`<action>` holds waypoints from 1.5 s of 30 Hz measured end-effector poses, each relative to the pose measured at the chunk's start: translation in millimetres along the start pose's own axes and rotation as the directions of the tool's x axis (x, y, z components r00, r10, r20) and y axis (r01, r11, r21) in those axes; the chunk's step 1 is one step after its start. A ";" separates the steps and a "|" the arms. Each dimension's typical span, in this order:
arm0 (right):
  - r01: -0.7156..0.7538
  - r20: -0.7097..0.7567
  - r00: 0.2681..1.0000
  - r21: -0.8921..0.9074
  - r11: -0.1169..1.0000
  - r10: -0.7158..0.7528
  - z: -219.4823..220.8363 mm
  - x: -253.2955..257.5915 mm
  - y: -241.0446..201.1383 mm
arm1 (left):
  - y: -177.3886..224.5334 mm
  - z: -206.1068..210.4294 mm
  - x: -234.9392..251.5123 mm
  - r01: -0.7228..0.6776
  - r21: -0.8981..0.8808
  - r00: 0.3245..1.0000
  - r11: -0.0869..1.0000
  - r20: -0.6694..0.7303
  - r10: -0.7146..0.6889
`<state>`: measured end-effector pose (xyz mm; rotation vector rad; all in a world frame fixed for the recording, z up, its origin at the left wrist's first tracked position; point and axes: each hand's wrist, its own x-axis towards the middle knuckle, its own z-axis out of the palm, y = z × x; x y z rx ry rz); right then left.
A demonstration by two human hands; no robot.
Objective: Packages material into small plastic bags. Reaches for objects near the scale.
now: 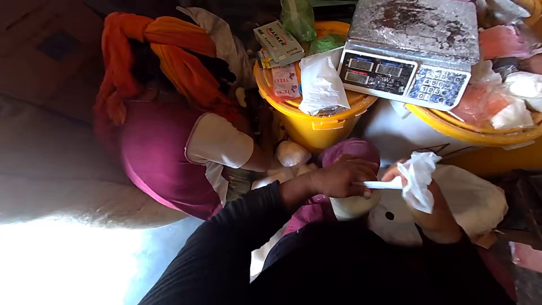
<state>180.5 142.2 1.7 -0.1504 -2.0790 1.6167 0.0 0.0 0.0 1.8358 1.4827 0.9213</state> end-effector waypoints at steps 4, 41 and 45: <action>-0.282 0.059 0.953 0.525 0.803 0.296 0.4 -26.4 2.3 | 5.1 1.3 -4.4 0.100 0.145 0.995 0.984 -0.020 -0.098; -0.163 0.045 0.985 0.559 0.813 0.167 -34.5 -44.1 -22.6 | -0.2 4.0 3.6 0.052 0.303 0.993 0.952 -0.116 -0.018; 0.132 -0.011 0.991 0.233 0.964 -0.133 -18.7 -28.6 -14.5 | 4.1 12.1 13.1 0.069 0.317 0.994 0.946 -0.103 -0.038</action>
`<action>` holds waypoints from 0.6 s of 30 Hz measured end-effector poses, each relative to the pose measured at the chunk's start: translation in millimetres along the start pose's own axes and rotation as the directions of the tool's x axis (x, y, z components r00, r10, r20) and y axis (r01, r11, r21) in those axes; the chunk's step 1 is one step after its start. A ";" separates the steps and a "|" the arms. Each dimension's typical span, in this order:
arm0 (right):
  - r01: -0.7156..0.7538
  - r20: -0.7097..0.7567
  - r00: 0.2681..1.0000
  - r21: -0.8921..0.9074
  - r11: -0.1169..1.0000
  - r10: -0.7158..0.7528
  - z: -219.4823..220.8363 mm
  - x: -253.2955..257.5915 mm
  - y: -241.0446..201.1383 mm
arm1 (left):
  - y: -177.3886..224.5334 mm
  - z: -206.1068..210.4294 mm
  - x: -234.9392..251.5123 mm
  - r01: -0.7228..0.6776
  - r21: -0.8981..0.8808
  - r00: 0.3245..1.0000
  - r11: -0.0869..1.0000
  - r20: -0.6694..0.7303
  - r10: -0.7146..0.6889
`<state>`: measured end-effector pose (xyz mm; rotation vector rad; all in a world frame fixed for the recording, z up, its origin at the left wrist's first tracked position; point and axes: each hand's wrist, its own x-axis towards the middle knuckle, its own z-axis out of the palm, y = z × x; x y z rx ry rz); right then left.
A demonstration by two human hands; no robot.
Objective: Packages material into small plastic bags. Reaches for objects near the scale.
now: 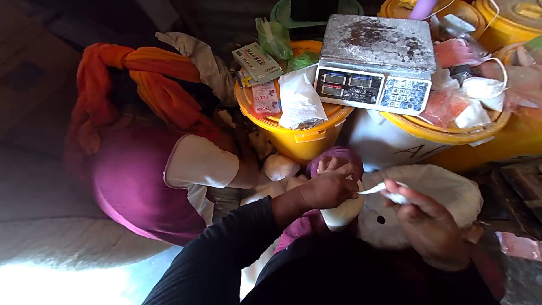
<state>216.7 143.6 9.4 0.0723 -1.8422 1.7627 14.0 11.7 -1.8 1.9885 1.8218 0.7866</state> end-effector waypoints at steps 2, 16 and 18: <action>0.106 0.083 0.994 -0.639 0.762 -0.069 6.7 7.9 10.1 | 4.1 -2.3 3.2 0.029 -0.026 0.999 0.999 0.035 -0.028; -0.018 0.161 0.963 -0.759 0.651 0.214 -63.5 3.6 53.4 | 29.9 -16.4 -2.3 -0.279 0.338 0.959 0.899 0.145 0.244; 0.012 0.175 0.966 -0.764 0.645 0.189 -50.9 36.5 64.9 | 29.4 -13.5 5.3 -0.403 0.372 0.915 0.836 0.198 0.352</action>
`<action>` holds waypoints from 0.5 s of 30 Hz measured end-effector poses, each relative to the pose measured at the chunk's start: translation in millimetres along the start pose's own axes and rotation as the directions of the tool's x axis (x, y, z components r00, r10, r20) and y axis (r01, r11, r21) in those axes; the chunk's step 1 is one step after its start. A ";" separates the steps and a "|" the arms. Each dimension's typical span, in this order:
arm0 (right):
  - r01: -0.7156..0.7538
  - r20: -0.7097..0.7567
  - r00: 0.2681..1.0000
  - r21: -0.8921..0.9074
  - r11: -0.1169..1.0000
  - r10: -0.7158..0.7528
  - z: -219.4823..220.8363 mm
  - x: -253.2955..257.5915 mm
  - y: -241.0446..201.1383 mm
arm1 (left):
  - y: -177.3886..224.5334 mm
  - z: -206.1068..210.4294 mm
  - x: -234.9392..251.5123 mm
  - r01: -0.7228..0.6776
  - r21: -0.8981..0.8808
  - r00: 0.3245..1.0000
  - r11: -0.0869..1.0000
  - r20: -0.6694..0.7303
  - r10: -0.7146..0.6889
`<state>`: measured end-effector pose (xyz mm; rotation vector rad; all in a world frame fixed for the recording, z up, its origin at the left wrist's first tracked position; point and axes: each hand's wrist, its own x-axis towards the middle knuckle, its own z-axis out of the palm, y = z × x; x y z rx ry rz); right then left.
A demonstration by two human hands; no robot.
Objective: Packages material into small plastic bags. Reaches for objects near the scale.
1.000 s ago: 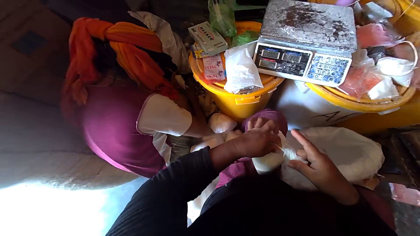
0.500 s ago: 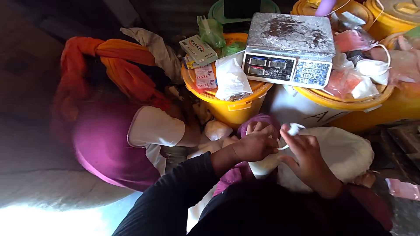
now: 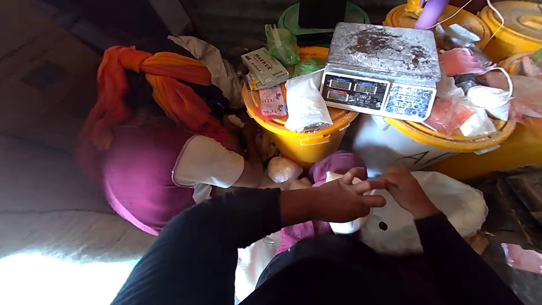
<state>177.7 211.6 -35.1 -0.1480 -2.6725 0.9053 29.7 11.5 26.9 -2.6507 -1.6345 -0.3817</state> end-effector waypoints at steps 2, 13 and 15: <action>0.090 -0.053 0.995 0.034 0.995 -0.088 18.0 32.4 -5.6 | -5.7 -0.1 8.4 -0.090 0.012 0.995 0.996 0.043 0.089; 0.133 -0.465 0.878 0.009 0.991 -0.114 50.0 -26.1 -54.3 | -18.5 -28.4 15.4 0.370 -0.227 0.892 0.901 0.356 -0.277; 0.260 -0.373 0.883 -0.117 0.958 -0.285 58.2 -37.2 -75.1 | -16.4 -33.3 21.7 0.467 -0.198 0.833 0.862 0.427 -0.353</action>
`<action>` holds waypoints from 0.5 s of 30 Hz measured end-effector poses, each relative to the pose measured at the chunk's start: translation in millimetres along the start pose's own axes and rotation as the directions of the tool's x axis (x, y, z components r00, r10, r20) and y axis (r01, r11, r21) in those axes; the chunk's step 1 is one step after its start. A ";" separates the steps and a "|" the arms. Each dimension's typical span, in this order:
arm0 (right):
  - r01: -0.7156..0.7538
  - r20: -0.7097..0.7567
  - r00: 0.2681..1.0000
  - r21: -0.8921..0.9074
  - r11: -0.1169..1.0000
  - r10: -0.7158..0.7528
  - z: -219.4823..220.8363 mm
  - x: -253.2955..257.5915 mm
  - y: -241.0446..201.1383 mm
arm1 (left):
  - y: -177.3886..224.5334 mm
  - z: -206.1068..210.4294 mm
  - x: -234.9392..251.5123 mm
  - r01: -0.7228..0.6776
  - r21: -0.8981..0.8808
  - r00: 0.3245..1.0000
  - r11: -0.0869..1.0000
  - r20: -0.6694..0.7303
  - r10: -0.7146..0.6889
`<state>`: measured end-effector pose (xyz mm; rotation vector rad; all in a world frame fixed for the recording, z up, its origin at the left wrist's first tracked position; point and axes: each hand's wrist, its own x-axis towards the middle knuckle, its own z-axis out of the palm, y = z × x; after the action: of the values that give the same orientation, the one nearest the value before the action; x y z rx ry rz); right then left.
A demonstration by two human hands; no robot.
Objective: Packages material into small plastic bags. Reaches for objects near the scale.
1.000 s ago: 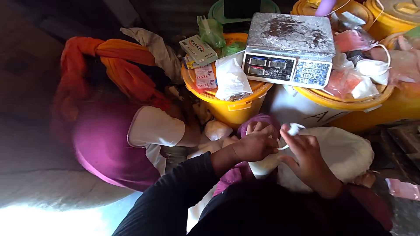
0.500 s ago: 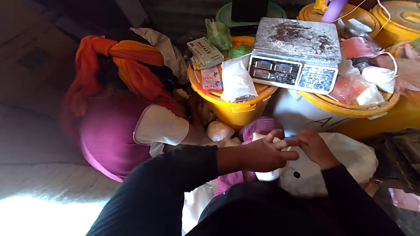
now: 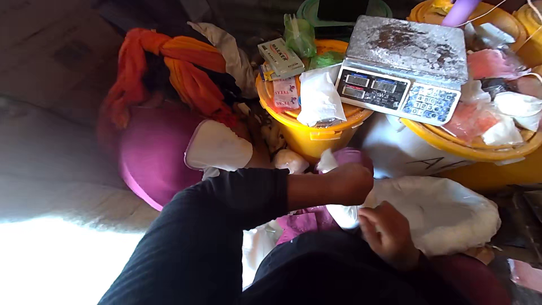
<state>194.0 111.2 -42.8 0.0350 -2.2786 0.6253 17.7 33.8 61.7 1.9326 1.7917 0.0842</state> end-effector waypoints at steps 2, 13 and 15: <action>0.043 0.112 0.993 -0.162 0.986 -0.025 4.0 5.5 -19.3 | 7.9 -7.2 2.3 0.102 -0.018 0.993 0.995 0.065 -0.100; 0.007 0.204 0.977 -0.292 0.956 0.055 15.6 40.4 -34.6 | -8.9 1.6 -1.7 0.285 -0.393 0.948 0.874 -0.017 -0.317; -0.038 0.193 0.979 -0.161 0.986 0.069 8.6 29.3 -17.5 | -25.4 22.6 -8.1 0.257 -0.621 0.907 0.740 -0.109 -0.406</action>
<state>171.1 96.6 -20.4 -0.0429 -2.5230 0.4872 1.8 19.2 34.2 1.1667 1.9306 0.7007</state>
